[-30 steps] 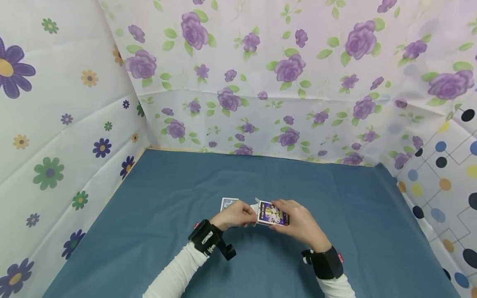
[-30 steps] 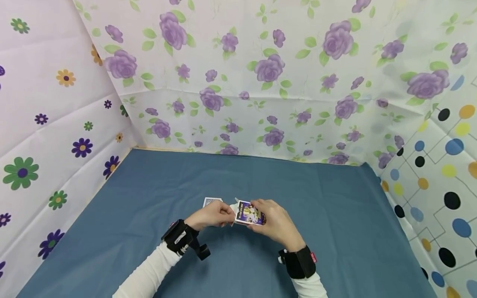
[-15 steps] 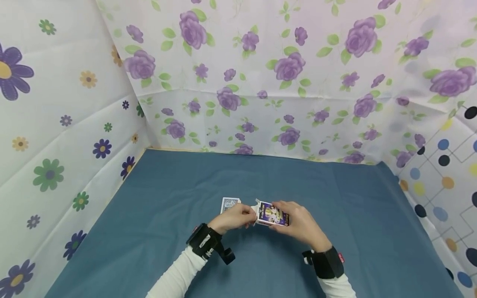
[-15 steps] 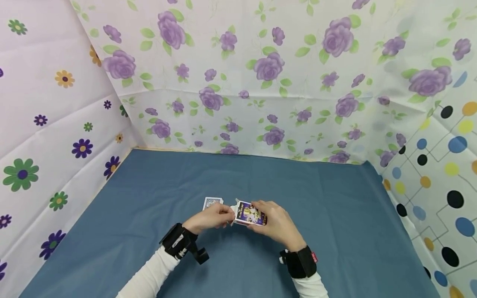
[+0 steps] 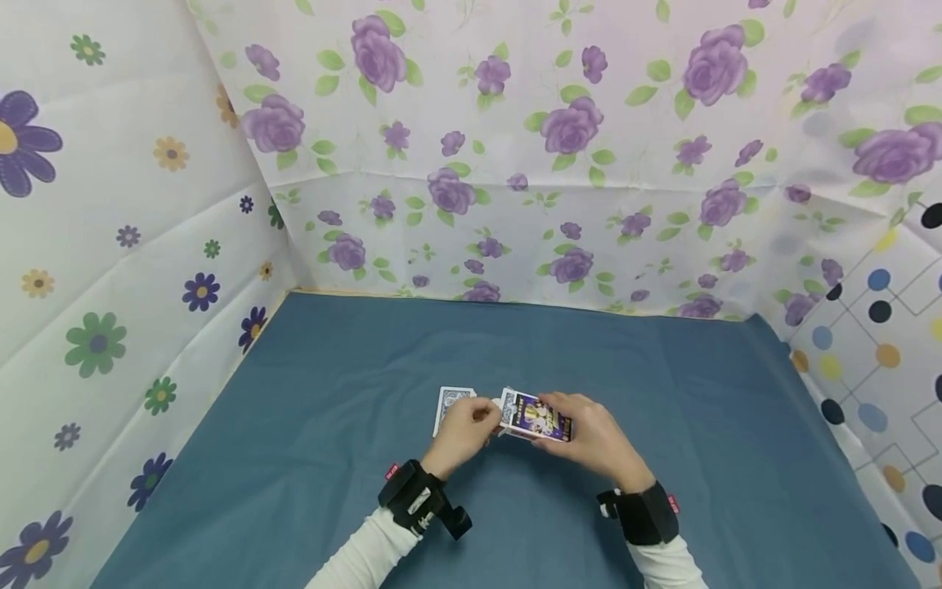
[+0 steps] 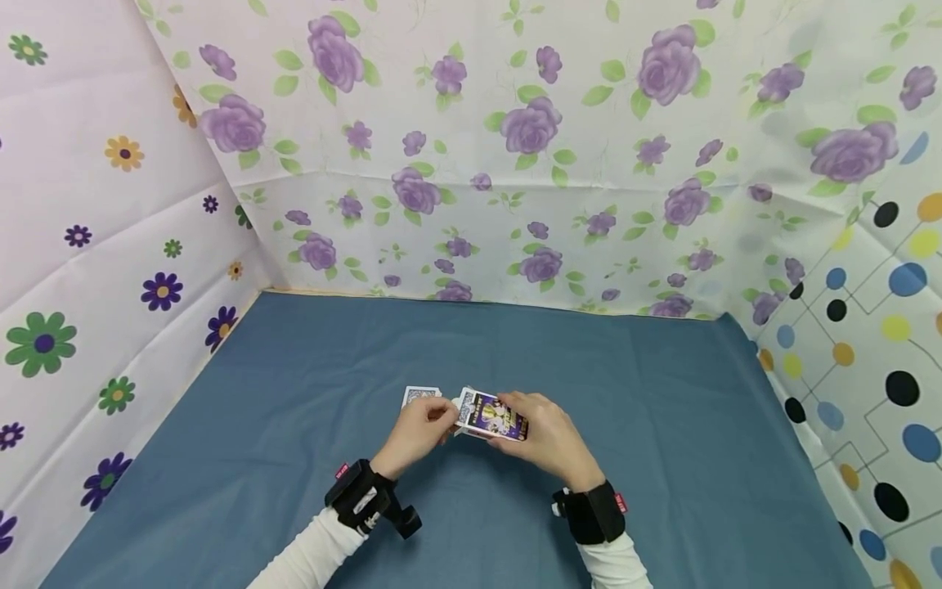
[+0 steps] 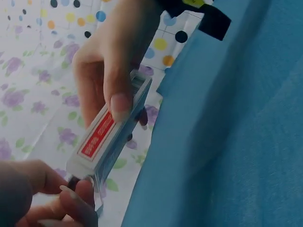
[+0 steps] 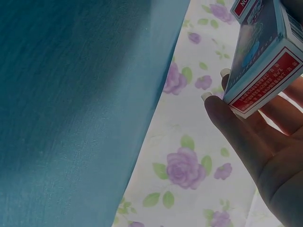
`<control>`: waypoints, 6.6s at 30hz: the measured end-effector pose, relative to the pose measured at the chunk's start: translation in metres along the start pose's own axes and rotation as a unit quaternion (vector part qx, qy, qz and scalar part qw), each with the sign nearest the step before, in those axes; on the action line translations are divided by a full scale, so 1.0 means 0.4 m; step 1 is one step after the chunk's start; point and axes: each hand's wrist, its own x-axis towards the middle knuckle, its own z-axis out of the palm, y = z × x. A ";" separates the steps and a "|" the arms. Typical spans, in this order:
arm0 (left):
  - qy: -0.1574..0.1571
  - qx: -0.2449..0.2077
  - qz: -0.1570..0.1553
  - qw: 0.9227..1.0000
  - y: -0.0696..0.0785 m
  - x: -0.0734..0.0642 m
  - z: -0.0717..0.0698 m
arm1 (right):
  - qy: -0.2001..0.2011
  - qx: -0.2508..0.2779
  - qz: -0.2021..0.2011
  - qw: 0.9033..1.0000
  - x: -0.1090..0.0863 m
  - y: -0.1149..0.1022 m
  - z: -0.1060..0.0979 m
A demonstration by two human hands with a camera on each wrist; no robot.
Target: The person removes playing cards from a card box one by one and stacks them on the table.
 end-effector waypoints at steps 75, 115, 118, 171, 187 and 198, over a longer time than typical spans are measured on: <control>0.196 0.050 -0.148 0.968 -0.189 0.069 -0.142 | -0.005 0.005 0.020 1.000 -0.007 0.044 0.012; -0.032 0.047 0.005 0.998 -0.030 0.003 -0.008 | -0.016 0.014 -0.013 1.000 0.000 0.006 0.022; -0.048 0.028 -0.020 0.998 -0.032 -0.003 -0.005 | -0.024 0.017 -0.009 1.000 -0.004 0.001 0.025; 0.007 -0.168 -0.128 0.977 -0.066 -0.036 -0.085 | -0.002 -0.013 -0.001 1.000 -0.008 0.012 0.021; 0.187 -0.217 -0.139 0.948 -0.119 -0.011 -0.112 | -0.013 0.000 0.009 1.000 -0.004 0.009 0.014; 0.221 -0.213 -0.168 0.937 -0.165 0.023 -0.178 | -0.020 0.007 0.014 1.000 -0.003 0.016 0.014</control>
